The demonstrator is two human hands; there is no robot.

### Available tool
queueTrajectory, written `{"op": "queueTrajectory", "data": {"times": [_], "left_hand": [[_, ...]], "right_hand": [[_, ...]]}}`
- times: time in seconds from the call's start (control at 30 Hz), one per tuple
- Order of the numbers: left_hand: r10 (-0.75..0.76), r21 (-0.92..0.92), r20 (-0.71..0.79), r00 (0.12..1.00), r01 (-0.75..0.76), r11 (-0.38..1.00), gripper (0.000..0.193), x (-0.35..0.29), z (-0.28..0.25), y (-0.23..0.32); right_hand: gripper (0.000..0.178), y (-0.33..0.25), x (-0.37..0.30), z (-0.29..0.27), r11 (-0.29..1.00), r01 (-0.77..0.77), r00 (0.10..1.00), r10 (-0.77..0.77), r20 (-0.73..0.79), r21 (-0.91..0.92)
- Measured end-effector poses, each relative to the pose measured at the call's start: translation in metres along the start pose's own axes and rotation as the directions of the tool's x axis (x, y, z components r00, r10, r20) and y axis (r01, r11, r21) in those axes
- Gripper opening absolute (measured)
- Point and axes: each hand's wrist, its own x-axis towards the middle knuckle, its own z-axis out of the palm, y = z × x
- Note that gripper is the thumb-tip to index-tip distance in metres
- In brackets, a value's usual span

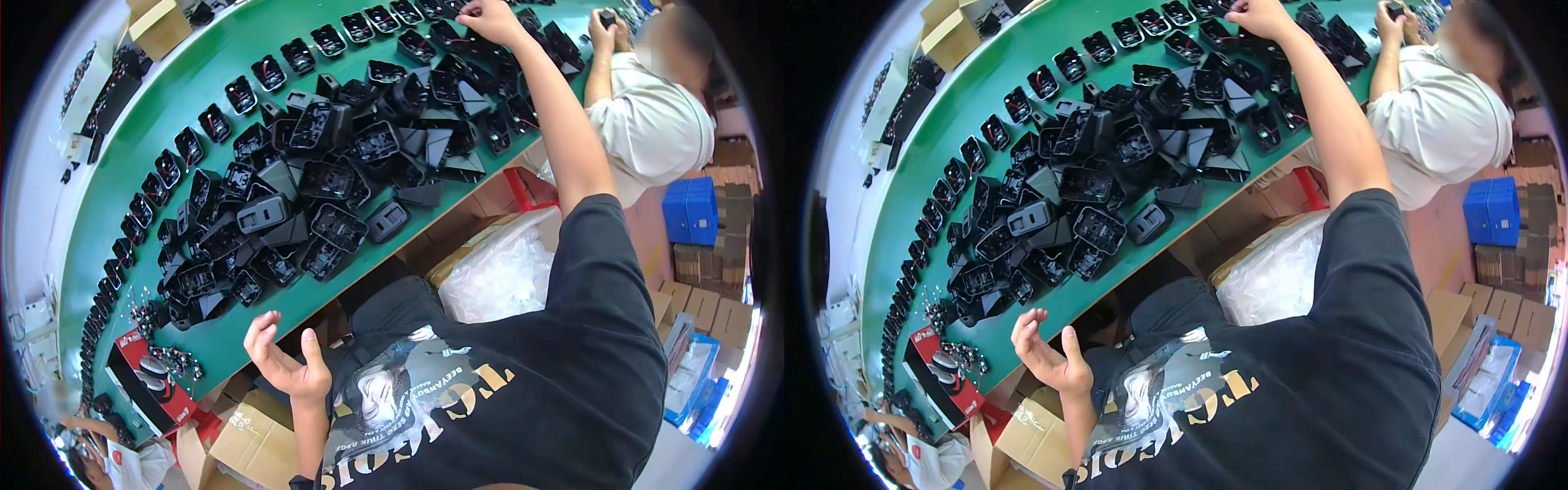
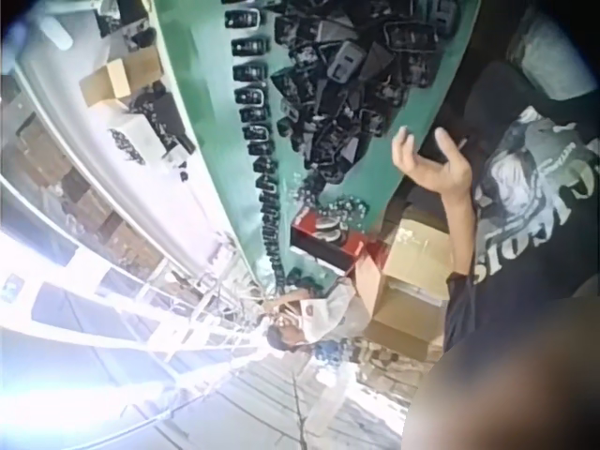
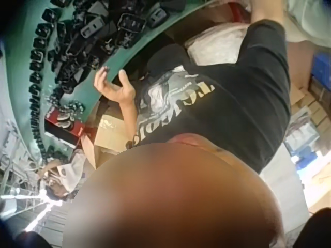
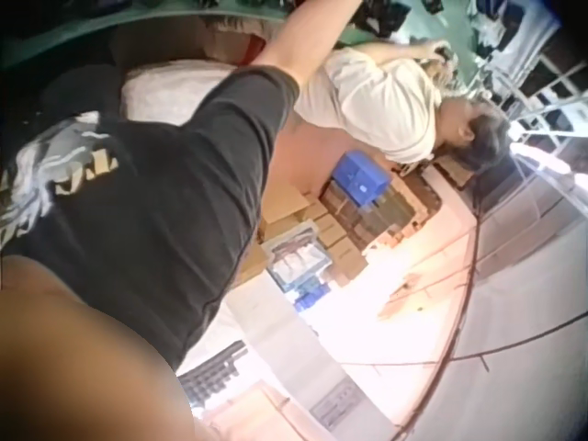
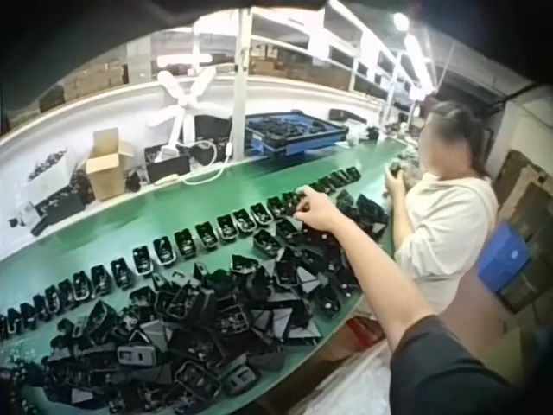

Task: Assembling plastic housings for small electronic components on a production line.

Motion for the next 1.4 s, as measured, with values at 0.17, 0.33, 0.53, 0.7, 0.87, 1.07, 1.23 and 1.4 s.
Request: {"op": "queueTrajectory", "data": {"times": [0.17, 0.33, 0.53, 0.7, 0.87, 1.07, 1.23, 1.4], "left_hand": [[-0.020, 0.015, -0.018, 1.000, 0.020, 1.000, 0.047, -0.002, -0.003, -0.001], [-0.028, -0.007, -0.036, 0.999, 0.028, 1.000, 0.044, 0.002, 0.000, -0.004], [-0.012, -0.013, -0.042, 0.999, 0.012, 1.000, 0.042, -0.002, -0.008, -0.008], [-0.031, -0.011, -0.093, 0.995, 0.031, 0.999, 0.041, -0.010, -0.017, -0.010], [-0.021, -0.011, -0.123, 0.992, 0.019, 1.000, 0.038, -0.020, -0.022, -0.007], [0.071, 0.102, -0.174, 0.982, -0.053, 0.993, 0.028, -0.024, -0.031, 0.004], [-0.149, -0.288, -0.020, 0.989, 0.137, 0.948, 0.023, -0.024, -0.033, 0.016], [-0.576, -0.958, 0.218, 0.788, 0.284, 0.026, 0.040, -0.036, -0.048, 0.006]], "right_hand": [[0.057, -0.035, -0.018, -0.014, 0.996, -0.082, 0.995, 0.081, 0.055, 0.029], [0.053, -0.036, -0.024, -0.016, 0.994, -0.106, 0.991, 0.107, 0.085, -0.014], [0.045, -0.029, -0.047, -0.020, 0.993, -0.003, 0.996, 0.013, -0.090, 0.116], [0.039, -0.036, -0.066, -0.034, 1.000, -0.014, 0.998, 0.014, -0.053, -0.003], [0.035, -0.018, -0.080, -0.045, 0.994, -0.011, 1.000, 0.008, -0.028, -0.112], [0.028, -0.014, -0.064, -0.070, 0.955, 0.129, 0.949, -0.197, -0.246, -0.267], [0.023, -0.185, -0.177, -0.136, 0.913, 0.361, 0.925, -0.327, -0.192, 0.188], [0.025, -0.448, -0.307, 0.010, 0.416, 0.663, 0.509, -0.860, 0.033, 0.623]]}}
